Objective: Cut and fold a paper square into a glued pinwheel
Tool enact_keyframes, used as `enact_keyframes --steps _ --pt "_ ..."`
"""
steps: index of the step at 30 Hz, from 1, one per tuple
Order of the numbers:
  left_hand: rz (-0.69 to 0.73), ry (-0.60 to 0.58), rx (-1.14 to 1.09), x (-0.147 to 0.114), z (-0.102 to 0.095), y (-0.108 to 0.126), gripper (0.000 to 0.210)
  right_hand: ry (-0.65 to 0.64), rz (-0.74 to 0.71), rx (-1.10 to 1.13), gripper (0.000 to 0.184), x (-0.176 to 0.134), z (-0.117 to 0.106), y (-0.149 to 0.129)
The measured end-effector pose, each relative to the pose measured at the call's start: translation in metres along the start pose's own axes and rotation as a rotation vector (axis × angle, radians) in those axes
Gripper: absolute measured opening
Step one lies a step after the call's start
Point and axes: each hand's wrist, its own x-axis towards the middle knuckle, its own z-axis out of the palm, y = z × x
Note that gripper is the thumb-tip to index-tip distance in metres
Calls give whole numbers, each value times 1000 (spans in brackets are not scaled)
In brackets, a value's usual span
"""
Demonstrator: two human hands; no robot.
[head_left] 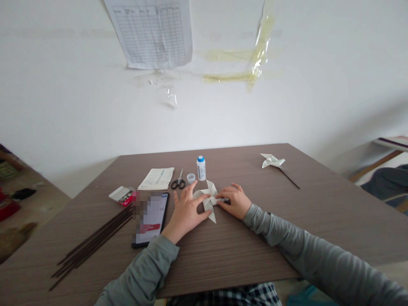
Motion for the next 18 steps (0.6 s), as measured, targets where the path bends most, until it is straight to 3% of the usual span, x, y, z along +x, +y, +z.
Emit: enact_keyframes --steps 8,18 --pt "-42 -7 -26 -4 -6 -3 48 21 -82 74 17 2 2 8" --pt "-5 -21 -2 -7 -4 -9 51 38 -119 67 28 3 -25 26"
